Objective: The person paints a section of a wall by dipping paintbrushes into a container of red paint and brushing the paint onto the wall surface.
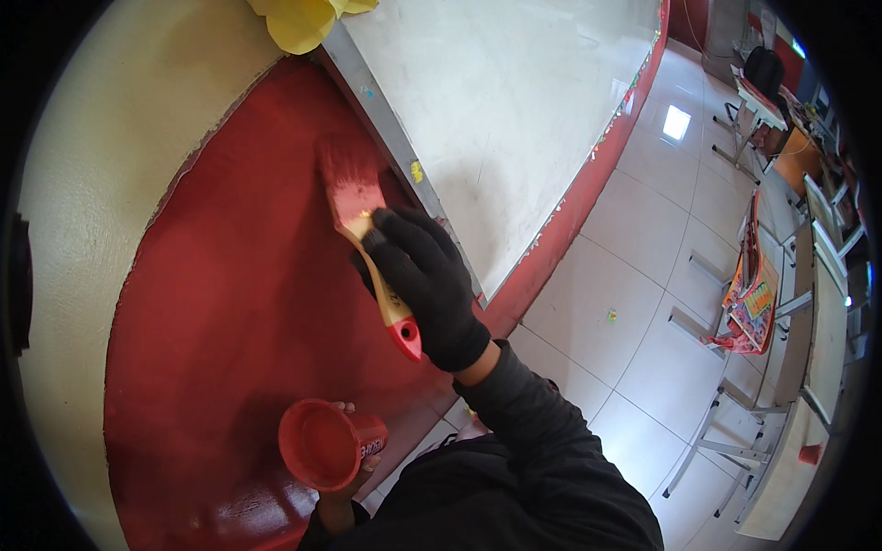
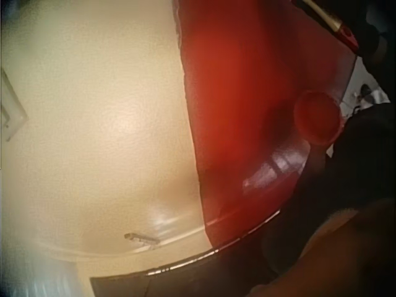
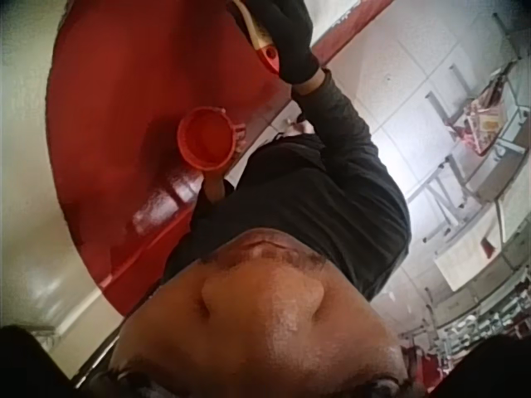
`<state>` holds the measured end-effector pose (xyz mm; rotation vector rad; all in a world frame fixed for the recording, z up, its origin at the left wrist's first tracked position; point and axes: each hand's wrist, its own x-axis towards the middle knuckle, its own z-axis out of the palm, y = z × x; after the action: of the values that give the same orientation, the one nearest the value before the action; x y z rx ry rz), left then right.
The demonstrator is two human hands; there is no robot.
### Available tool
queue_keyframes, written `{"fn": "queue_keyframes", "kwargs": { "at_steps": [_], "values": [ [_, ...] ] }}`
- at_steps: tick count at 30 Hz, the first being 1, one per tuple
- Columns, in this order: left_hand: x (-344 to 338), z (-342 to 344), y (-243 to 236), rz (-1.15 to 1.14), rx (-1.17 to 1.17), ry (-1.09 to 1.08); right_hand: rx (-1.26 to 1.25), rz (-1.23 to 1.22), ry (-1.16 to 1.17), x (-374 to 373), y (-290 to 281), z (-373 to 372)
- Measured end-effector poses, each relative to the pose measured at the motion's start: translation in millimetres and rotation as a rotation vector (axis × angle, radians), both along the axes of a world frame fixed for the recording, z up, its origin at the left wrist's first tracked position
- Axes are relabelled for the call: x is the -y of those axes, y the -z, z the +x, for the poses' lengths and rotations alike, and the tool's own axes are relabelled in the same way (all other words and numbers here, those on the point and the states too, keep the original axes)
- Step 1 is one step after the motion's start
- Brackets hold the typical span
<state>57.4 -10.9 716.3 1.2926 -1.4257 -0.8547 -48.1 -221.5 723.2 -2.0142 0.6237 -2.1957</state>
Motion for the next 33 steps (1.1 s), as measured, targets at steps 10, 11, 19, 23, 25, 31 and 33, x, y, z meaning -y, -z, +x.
{"fn": "queue_keyframes", "kwargs": {
  "at_steps": [10,11,19,23,25,31,33],
  "values": [
    [-1.3,-0.2,-4.8,-0.006,0.032,0.035,-0.014,-0.067,0.017,-6.4,-10.8,-9.0],
    [-1.6,0.9,-5.4,-0.008,0.05,0.038,-0.028,-0.103,0.028,-2.9,-16.8,-7.9],
    [-6.1,3.9,-1.9,-0.027,0.07,0.022,-0.005,-0.171,0.045,13.5,-41.6,2.1],
    [-7.7,7.1,7.1,-0.029,-0.05,-0.021,0.027,-0.123,0.042,13.3,-42.0,9.8],
    [-7.7,9.1,12.1,-0.028,-0.11,-0.046,0.034,-0.103,0.067,11.1,-36.2,13.1],
    [-4.7,10.7,14.2,-0.007,-0.019,-0.082,0.087,0.046,0.056,-0.4,-3.9,15.0],
    [-7.6,16.7,22.9,-0.023,0.064,-0.09,0.063,0.13,0.072,-7.4,9.2,13.9]
  ]
}}
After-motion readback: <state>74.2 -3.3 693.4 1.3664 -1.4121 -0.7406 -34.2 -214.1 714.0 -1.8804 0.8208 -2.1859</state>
